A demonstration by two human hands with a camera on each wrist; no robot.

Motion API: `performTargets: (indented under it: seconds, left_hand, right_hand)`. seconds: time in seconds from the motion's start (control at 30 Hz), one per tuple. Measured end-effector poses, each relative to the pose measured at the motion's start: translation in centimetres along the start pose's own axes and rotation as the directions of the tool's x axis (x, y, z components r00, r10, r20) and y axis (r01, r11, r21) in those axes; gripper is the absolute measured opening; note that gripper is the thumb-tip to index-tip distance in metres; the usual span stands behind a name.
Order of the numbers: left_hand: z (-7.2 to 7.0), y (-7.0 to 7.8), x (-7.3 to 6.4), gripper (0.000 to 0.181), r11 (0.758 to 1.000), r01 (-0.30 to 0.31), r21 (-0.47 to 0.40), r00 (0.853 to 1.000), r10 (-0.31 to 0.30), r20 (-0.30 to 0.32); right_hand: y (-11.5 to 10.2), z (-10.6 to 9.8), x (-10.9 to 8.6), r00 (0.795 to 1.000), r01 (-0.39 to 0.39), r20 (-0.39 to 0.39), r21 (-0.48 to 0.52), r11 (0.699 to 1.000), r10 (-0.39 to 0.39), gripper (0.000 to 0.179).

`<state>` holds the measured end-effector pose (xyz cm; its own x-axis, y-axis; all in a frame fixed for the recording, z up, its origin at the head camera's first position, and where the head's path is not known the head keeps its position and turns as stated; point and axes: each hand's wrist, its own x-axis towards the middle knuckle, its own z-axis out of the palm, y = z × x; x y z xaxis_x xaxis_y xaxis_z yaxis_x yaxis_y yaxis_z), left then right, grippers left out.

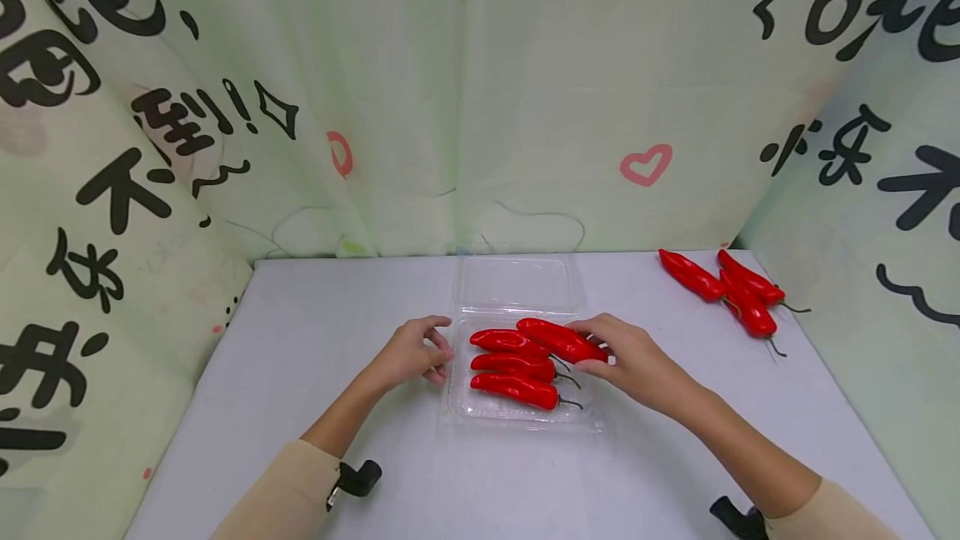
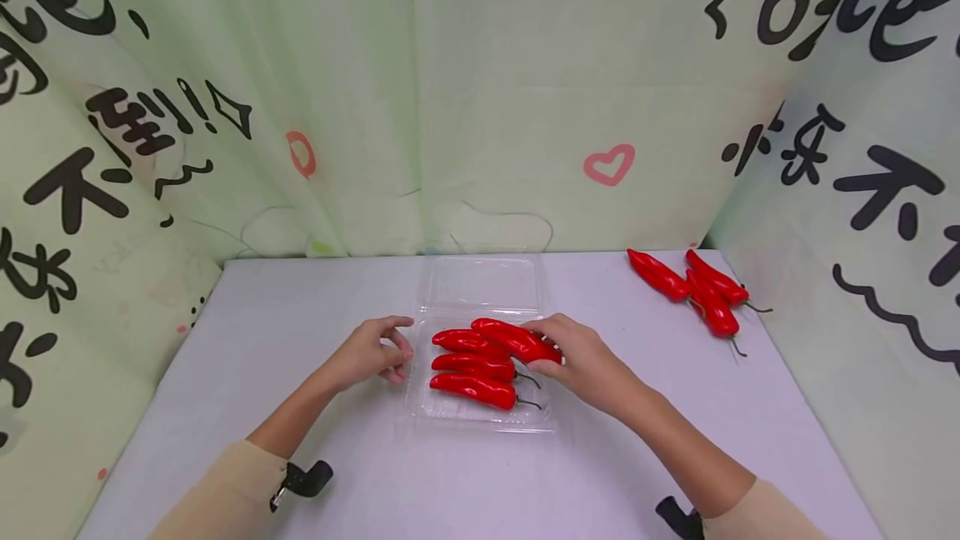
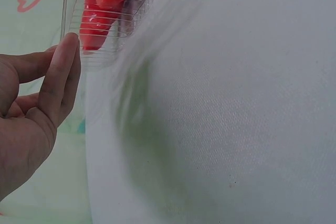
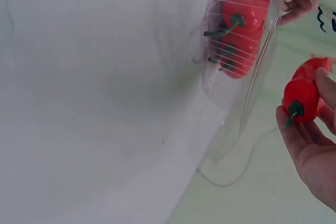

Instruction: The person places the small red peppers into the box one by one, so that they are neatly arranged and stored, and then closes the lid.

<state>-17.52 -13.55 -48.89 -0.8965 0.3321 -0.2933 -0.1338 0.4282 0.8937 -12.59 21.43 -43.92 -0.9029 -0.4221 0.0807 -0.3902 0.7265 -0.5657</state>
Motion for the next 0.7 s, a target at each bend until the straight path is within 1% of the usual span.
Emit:
performTargets:
  seconds: [0.3, 0.7]
  left_hand:
    - [0.0, 0.1, 0.0, 0.06, 1.0, -0.006, 0.005, 1.0, 0.006, 0.006]
    - [-0.1, 0.1, -0.1, 0.059, 1.0, -0.002, 0.012, 1.0, 0.002, -0.002]
  right_hand:
    - [-1.4, 1.4, 0.8, 0.996, 0.043, 0.081, 0.06, 0.997, -0.048, 0.052]
    - [-3.1, 2.9, 1.6, 0.983, 0.035, 0.177, 0.052, 0.998, -0.044, 0.05]
